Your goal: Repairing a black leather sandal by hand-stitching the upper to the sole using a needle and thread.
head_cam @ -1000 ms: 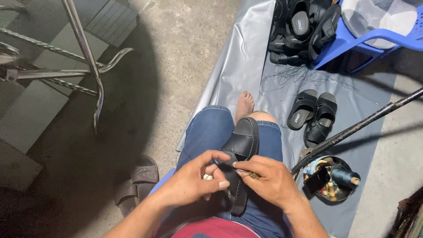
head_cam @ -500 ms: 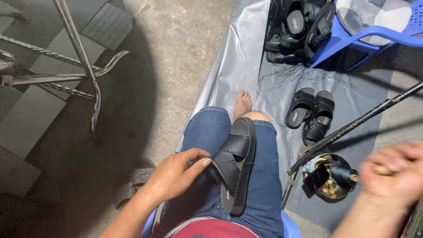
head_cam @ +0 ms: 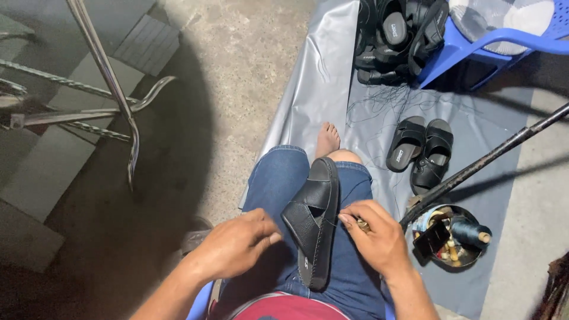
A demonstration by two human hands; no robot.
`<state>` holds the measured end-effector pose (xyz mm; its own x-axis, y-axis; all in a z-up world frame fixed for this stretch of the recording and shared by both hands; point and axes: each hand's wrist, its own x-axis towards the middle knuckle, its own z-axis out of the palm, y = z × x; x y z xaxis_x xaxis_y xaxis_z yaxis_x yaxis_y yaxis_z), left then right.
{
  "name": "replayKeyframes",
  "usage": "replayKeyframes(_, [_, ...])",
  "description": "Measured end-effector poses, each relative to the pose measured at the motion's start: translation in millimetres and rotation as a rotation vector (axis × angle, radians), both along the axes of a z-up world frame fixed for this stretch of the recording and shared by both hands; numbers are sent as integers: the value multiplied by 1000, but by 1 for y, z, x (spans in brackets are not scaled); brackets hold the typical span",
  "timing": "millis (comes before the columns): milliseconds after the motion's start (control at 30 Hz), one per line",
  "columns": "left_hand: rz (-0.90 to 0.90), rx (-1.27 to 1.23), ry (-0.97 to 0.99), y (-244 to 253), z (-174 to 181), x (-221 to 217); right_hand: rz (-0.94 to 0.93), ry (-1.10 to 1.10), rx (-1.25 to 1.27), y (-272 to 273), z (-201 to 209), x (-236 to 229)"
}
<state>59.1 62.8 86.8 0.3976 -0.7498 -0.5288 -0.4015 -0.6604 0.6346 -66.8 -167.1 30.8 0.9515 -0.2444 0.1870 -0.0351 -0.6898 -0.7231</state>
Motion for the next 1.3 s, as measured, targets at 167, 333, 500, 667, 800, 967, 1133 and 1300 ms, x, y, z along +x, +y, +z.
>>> replayKeyframes(167, [109,-912,726,10,16,3,-227,482,315,-5,-1,5])
replayKeyframes(333, [577,-707,681,-25,17,-3,-191,430,450,-11,-5,5])
replayKeyframes(500, [322,82,47,-51,8,-15,-97,390,443,-16,-14,2])
replayKeyframes(667, [439,-94,403,-60,-50,-8,-66,329,405,-17,-22,1])
replayKeyframes(800, [474,-177,567,-60,-51,-1,-149,411,327,-10,-7,4])
replayKeyframes(967, [377,-283,252,-44,-40,-13,-161,529,271,-11,13,2])
replayKeyframes(1133, [281,-401,-280,-40,-39,-36,-126,579,347,1,44,1])
replayKeyframes(1300, [387,-703,304,-22,-40,-5,115,206,279,0,60,8])
